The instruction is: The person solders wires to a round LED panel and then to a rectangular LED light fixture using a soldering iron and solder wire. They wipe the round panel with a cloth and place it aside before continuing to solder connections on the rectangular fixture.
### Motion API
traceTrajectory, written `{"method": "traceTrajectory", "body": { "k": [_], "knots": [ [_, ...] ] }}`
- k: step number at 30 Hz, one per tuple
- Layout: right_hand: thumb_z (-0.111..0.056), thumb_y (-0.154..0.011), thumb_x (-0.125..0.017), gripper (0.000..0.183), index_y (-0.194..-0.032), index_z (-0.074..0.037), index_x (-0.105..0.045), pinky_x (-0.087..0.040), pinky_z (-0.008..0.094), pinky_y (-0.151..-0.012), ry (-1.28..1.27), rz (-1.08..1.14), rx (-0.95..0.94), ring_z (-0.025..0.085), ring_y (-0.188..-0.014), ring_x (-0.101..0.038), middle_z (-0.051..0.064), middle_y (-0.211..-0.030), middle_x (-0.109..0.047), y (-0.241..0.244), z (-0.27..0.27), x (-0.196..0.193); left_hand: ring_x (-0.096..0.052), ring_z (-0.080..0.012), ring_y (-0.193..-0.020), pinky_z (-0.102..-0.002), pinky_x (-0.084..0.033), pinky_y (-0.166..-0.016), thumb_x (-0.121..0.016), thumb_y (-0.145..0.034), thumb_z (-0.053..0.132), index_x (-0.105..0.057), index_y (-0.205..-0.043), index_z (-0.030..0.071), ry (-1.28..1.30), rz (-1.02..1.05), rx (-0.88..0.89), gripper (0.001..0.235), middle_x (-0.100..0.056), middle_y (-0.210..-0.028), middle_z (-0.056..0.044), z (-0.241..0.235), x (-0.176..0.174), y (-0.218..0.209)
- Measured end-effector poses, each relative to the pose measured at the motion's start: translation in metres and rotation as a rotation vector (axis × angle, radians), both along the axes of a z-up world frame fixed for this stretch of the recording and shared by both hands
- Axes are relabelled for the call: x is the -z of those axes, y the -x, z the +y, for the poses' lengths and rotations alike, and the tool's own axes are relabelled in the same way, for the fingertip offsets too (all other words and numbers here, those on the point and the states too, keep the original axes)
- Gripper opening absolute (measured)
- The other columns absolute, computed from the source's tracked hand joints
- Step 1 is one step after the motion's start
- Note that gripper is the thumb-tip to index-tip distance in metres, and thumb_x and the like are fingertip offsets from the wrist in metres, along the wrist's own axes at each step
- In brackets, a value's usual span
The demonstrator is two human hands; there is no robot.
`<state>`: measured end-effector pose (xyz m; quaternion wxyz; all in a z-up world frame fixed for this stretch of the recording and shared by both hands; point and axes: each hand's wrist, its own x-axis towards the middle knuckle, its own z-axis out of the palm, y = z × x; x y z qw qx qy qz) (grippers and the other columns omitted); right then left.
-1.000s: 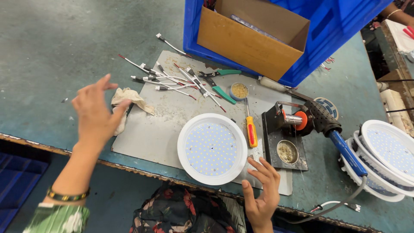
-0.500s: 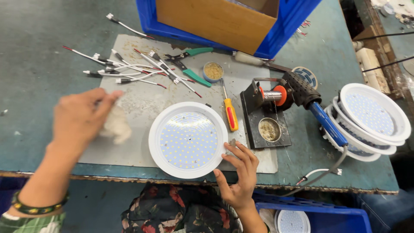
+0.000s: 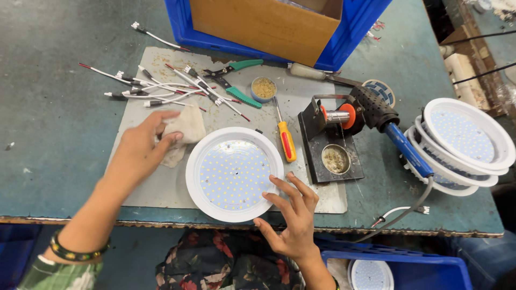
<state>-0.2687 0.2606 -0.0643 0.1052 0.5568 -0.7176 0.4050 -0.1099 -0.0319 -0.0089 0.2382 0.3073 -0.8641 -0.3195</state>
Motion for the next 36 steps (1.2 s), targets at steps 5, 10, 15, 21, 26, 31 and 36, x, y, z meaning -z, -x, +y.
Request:
{"method": "traceTrajectory", "body": {
  "k": [5,10,15,21,26,31,36],
  "knots": [
    [-0.036,-0.077,-0.082,0.044,-0.114,-0.013,-0.07,-0.028,0.045,-0.114,-0.001,0.004,-0.01,0.035,-0.143,-0.043,0.008,-0.141,-0.063,0.0,0.001,-0.002,-0.071,-0.0257,-0.076,-0.036,-0.053,-0.07,-0.077,-0.095,0.025,-0.074,-0.108,0.009,0.161,0.078,-0.093,0.021,-0.074,-0.088,-0.011,0.013,0.015,-0.008],
    [-0.035,-0.076,-0.082,0.044,-0.113,-0.013,-0.07,-0.029,0.046,-0.113,0.004,-0.002,-0.014,0.036,-0.143,-0.044,0.009,-0.14,-0.063,-0.001,0.001,-0.004,-0.068,-0.0222,-0.085,-0.037,-0.049,-0.076,-0.08,-0.088,0.024,-0.073,-0.104,0.01,0.375,0.194,-0.071,0.022,-0.073,-0.09,-0.006,0.025,0.004,-0.006],
    [-0.034,-0.076,-0.082,0.043,-0.113,-0.014,-0.07,-0.029,0.045,-0.113,-0.002,0.021,-0.015,0.035,-0.143,-0.044,0.008,-0.138,-0.064,-0.001,0.0,-0.005,-0.068,-0.0183,-0.089,-0.034,-0.05,-0.071,-0.08,-0.084,0.023,-0.068,-0.12,0.016,-0.001,0.2,0.076,0.038,-0.073,-0.099,-0.003,0.05,0.0,0.007],
    [-0.034,-0.077,-0.082,0.042,-0.112,-0.013,-0.071,-0.03,0.045,-0.113,-0.011,-0.004,-0.025,0.035,-0.141,-0.046,0.007,-0.137,-0.065,-0.002,0.001,-0.005,-0.066,-0.022,-0.091,-0.041,-0.048,-0.085,-0.074,-0.08,0.008,-0.061,-0.133,0.014,0.469,0.126,0.376,0.055,-0.069,-0.092,-0.001,0.078,0.018,0.027],
    [-0.035,-0.078,-0.082,0.041,-0.111,-0.013,-0.071,-0.031,0.045,-0.112,-0.003,0.002,-0.027,0.034,-0.141,-0.047,0.006,-0.136,-0.066,0.0,0.001,-0.005,-0.066,-0.0238,-0.091,-0.041,-0.049,-0.085,-0.068,-0.083,0.006,-0.057,-0.139,0.013,0.51,0.05,0.466,0.058,-0.069,-0.092,-0.004,0.076,0.019,0.028],
    [-0.035,-0.077,-0.082,0.041,-0.111,-0.013,-0.071,-0.031,0.044,-0.111,-0.012,0.0,-0.024,0.033,-0.14,-0.048,0.005,-0.135,-0.067,0.0,0.001,-0.004,-0.068,-0.0254,-0.096,-0.042,-0.05,-0.089,-0.061,-0.081,0.005,-0.052,-0.146,0.01,0.603,0.008,0.558,0.066,-0.073,-0.102,-0.007,0.076,0.018,0.026],
    [-0.035,-0.077,-0.082,0.041,-0.11,-0.013,-0.071,-0.032,0.044,-0.112,-0.017,-0.008,-0.025,0.033,-0.14,-0.048,0.005,-0.135,-0.067,0.001,0.001,-0.004,-0.068,-0.0313,-0.103,-0.04,-0.054,-0.089,-0.061,-0.081,0.007,-0.05,-0.146,0.006,0.679,-0.046,0.582,0.066,-0.072,-0.105,-0.011,0.076,0.021,0.025]
  ]
}}
